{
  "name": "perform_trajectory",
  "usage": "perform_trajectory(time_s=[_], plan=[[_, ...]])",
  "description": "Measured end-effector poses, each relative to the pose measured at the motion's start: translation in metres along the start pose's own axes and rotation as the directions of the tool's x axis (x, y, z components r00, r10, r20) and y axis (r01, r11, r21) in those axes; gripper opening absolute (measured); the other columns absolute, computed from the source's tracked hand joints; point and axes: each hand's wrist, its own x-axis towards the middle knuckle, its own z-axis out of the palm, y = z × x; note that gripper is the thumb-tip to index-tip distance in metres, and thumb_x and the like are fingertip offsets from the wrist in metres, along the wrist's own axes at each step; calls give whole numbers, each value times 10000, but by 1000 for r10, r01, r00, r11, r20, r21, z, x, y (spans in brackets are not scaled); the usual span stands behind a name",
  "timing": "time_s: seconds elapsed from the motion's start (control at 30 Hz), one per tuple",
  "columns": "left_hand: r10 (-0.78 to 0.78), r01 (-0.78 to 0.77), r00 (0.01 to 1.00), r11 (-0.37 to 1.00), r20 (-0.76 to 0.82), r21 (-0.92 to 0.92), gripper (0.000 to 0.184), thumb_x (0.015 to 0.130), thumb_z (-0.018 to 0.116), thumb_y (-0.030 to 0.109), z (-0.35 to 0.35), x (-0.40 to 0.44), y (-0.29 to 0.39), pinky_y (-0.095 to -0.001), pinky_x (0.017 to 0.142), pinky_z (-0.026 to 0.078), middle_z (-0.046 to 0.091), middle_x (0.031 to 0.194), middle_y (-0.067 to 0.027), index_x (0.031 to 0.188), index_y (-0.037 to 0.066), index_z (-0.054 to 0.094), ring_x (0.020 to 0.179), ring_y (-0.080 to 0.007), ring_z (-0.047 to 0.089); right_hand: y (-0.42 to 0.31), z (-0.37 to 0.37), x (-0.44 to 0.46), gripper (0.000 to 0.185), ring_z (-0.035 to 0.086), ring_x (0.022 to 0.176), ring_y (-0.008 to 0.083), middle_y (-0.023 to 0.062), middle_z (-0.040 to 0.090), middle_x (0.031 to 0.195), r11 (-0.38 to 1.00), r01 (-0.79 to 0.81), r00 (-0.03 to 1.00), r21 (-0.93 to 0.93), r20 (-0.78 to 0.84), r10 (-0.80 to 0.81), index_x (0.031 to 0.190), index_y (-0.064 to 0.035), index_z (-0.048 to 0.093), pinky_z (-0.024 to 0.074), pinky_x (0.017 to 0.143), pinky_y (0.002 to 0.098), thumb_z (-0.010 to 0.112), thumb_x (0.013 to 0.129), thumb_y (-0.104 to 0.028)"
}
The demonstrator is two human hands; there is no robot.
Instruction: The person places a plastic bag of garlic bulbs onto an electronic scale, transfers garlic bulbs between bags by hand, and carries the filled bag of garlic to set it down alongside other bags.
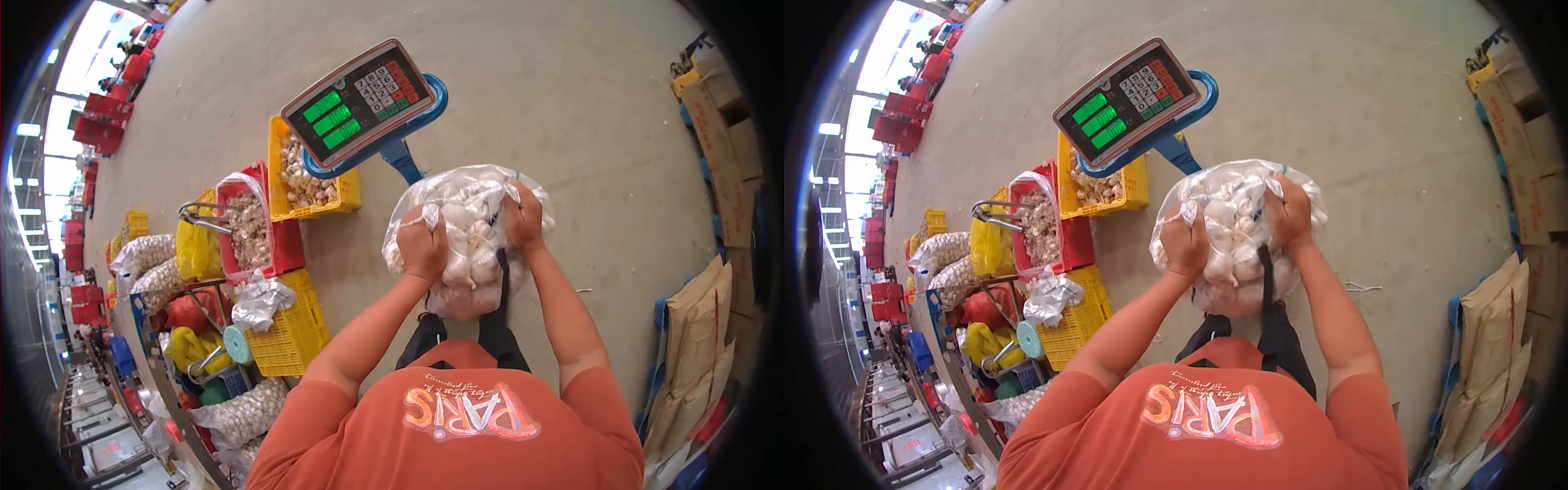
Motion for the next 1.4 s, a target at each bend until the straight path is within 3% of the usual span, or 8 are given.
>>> perform_trajectory(time_s=[0.17, 0.3, 0.63, 0.83, 0.9, 1.0, 1.13, 1.4], plan=[[-102, 97, 994, 989, 42, 107, 301, 771, 630, 322, 6, 32, -5, -438, 670, 465, 623, 796, -186, 829, 27, 614, 753, -372, 589, 0, 10, 27, 220, 595, 715, 264, 139, 624, 768, 955, -200, 975, 220, 143, 171, 875, -8, 589, 454, 660, 345, 565, 858, -226], [-52, 53, 999, 989, -14, 139, 420, 639, 737, 392, 2, 30, -1, -428, 665, 475, 622, 793, -167, 811, 31, 607, 744, -357, 596, -5, 24, 25, 172, 547, 680, 372, 167, 570, 704, 996, 46, 998, -74, 35, -43, 787, -39, 554, 421, 612, 433, 589, 781, -207], [-94, 107, 993, 972, -72, 211, 440, 672, 689, 348, 17, 23, -17, -428, 725, 478, 618, 838, -193, 924, 1, 590, 777, -372, 594, -5, 22, 23, 169, 546, 671, 378, 173, 569, 690, 986, 126, 991, -111, -18, -129, 763, -44, 541, 413, 608, 461, 577, 786, -207], [-107, 111, 994, 983, -33, 143, 356, 717, 669, 316, 4, 22, -12, -425, 686, 481, 638, 797, -199, 911, 24, 608, 751, -376, 611, -19, -1, 28, 270, 588, 837, 346, 181, 614, 857, 999, -41, 977, 3, 211, 39, 955, -54, 587, 450, 728, 400, 608, 798, -273], [-134, 133, 991, 986, 3, 103, 354, 717, 672, 293, 0, 21, -5, -420, 712, 476, 635, 821, -203, 927, 18, 598, 781, -378, 608, -49, -31, 24, 410, 551, 981, 311, 153, 587, 1050, 870, 375, 925, -319, 76, -371, 1105, -73, 546, 397, 847, 397, 652, 779, -298], [-152, 148, 985, 988, -77, -46, 395, 717, 656, 259, -3, 18, 0, -421, 801, 457, 613, 931, -213, 997, -3, 561, 891, -384, 583, -71, -71, -10, 483, 505, 1061, 270, 103, 534, 1164, 825, 500, 864, -264, 79, -498, 1169, -108, 524, 348, 907, 411, 691, 763, -308], [-146, 139, 977, 989, -153, -60, 409, 718, 655, 223, -1, 10, 2, -417, 807, 452, 604, 950, -216, 1036, -2, 530, 899, -385, 582, -64, -67, -80, 417, 483, 1128, 268, 93, 526, 1182, 795, 582, 797, -168, 309, -519, 1121, -141, 570, 307, 993, 437, 653, 792, -384], [40, -38, 999, 997, -21, 65, 370, 821, 617, 359, -57, 20, -24, -386, 826, 424, 594, 957, -149, 974, 23, 589, 936, -333, 562, -33, -26, -88, 421, 498, 1140, 206, 59, 517, 1246, 828, 540, 825, -153, 292, -484, 1111, -234, 622, 209, 1067, 408, 643, 702, -333]])
